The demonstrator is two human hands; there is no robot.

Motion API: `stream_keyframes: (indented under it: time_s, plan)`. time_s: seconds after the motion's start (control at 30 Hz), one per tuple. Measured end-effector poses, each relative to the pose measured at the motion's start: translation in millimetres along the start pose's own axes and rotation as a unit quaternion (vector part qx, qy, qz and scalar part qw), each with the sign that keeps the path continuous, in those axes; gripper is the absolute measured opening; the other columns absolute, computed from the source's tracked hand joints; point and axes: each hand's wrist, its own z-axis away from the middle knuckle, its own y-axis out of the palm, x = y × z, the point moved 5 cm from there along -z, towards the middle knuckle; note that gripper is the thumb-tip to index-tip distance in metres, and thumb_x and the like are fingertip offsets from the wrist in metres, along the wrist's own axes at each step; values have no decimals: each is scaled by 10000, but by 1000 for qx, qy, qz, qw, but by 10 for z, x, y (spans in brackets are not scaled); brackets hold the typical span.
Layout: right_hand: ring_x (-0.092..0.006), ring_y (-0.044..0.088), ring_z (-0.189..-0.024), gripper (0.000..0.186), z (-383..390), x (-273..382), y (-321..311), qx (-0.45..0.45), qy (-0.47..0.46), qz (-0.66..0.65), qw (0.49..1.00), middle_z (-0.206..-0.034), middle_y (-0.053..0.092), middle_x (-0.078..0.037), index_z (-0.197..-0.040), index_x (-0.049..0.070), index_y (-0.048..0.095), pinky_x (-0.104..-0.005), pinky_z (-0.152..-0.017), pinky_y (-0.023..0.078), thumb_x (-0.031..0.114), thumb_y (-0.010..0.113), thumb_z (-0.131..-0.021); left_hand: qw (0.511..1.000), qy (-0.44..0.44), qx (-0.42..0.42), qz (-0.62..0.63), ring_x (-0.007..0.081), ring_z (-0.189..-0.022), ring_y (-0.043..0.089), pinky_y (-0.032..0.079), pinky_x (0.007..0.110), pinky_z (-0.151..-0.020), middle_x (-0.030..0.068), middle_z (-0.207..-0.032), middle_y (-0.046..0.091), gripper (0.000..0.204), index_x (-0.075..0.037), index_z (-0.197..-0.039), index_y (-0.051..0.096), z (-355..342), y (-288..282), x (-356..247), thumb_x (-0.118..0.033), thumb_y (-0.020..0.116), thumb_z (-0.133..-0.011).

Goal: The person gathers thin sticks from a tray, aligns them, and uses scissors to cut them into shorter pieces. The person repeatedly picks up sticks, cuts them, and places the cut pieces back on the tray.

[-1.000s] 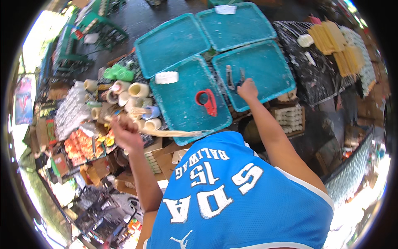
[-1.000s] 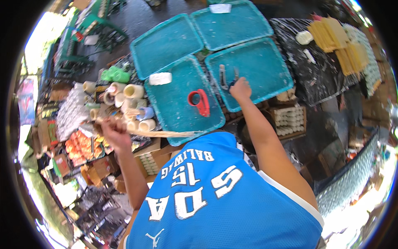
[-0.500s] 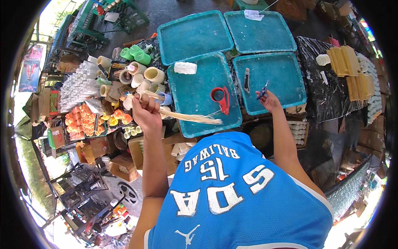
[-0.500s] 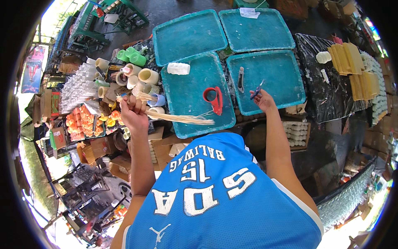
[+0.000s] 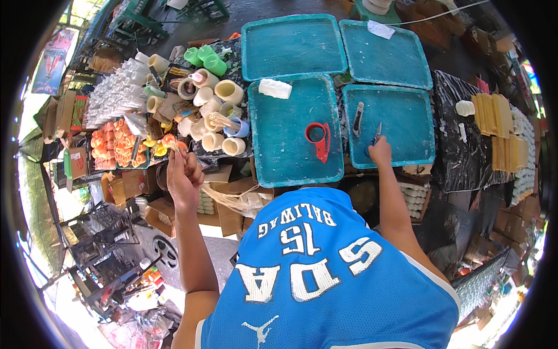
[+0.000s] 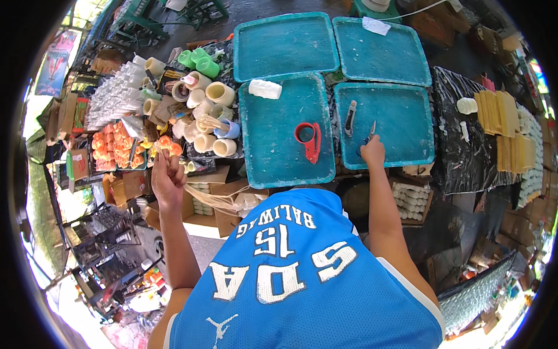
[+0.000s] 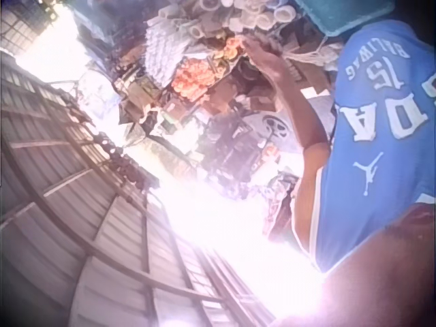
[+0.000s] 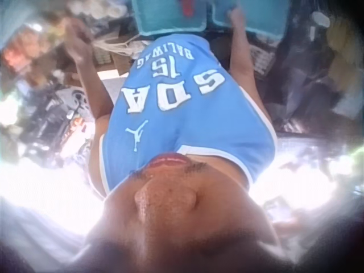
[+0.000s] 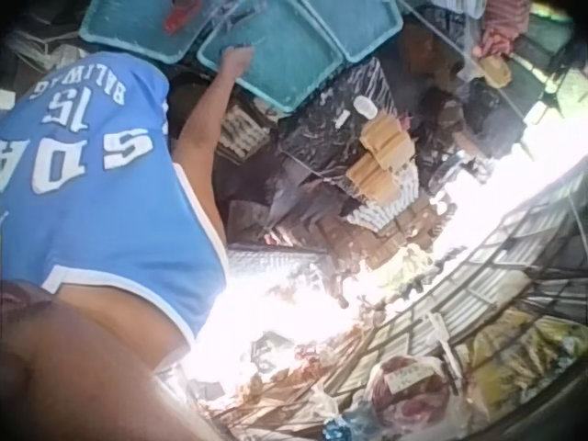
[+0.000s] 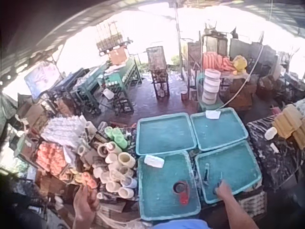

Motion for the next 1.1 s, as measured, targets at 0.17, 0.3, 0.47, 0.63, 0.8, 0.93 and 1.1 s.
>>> stream_keyframes:
  time_s: [0.17,0.3,0.47,0.63,0.8,0.93,1.1]
  plan:
    - [-378,782,-818,369,-315,547,-300,99,40,-38,994,-974,762,-278,-1169,-26,632,-483,-701,625,163,724,-865,995,23,-53,-81,43,-529,222,178,243,-462,-62,-711,280,215,-151,-1047,464,363,-402,9,-323,435,-1174]
    - [-249,765,-710,620,-83,1704,-350,10,-152,-278,948,-914,767,-214,-1243,-45,635,-386,-566,592,347,903,-845,991,27,-103,-82,42,-531,246,191,238,-462,-59,-721,301,228,-129,-1082,465,582,-596,124,-322,401,-1185]
    - [-169,687,-765,668,913,3627,268,246,-264,-550,753,-1051,754,-149,-1344,-13,532,-313,-666,584,176,931,-843,986,33,-151,-69,44,-533,252,190,238,-463,-58,-725,304,228,-140,-1107,483,763,-663,316,-342,409,-1183]
    - [-182,735,-921,570,1318,4914,922,183,-435,-380,795,-1055,766,-136,-1344,27,547,-343,-808,568,99,834,-856,987,34,-153,-44,41,-542,237,176,240,-463,-59,-731,289,214,-145,-1074,477,804,-588,437,-321,421,-1181]
    - [-343,751,-944,537,1464,5249,1098,130,-467,-263,834,-1013,768,-164,-1331,118,610,-437,-833,562,205,830,-849,980,33,-162,-107,37,-563,277,219,225,-477,-59,-729,348,216,-128,-1084,483,876,-481,487,-293,386,-1185]
    - [-354,760,-976,540,1397,5266,1098,163,-493,-283,807,-1068,777,-183,-1327,103,636,-438,-843,575,182,859,-842,976,43,-165,-138,30,-571,291,236,224,-479,-58,-735,376,223,-123,-1068,484,918,-493,496,-277,376,-1187]
    - [-364,769,-1000,547,1470,5201,876,125,-505,-291,803,-1094,781,-198,-1309,62,612,-440,-846,580,167,882,-844,978,19,-178,-105,30,-572,293,245,220,-489,-58,-737,376,237,-119,-1054,482,932,-502,507,-281,375,-1189]
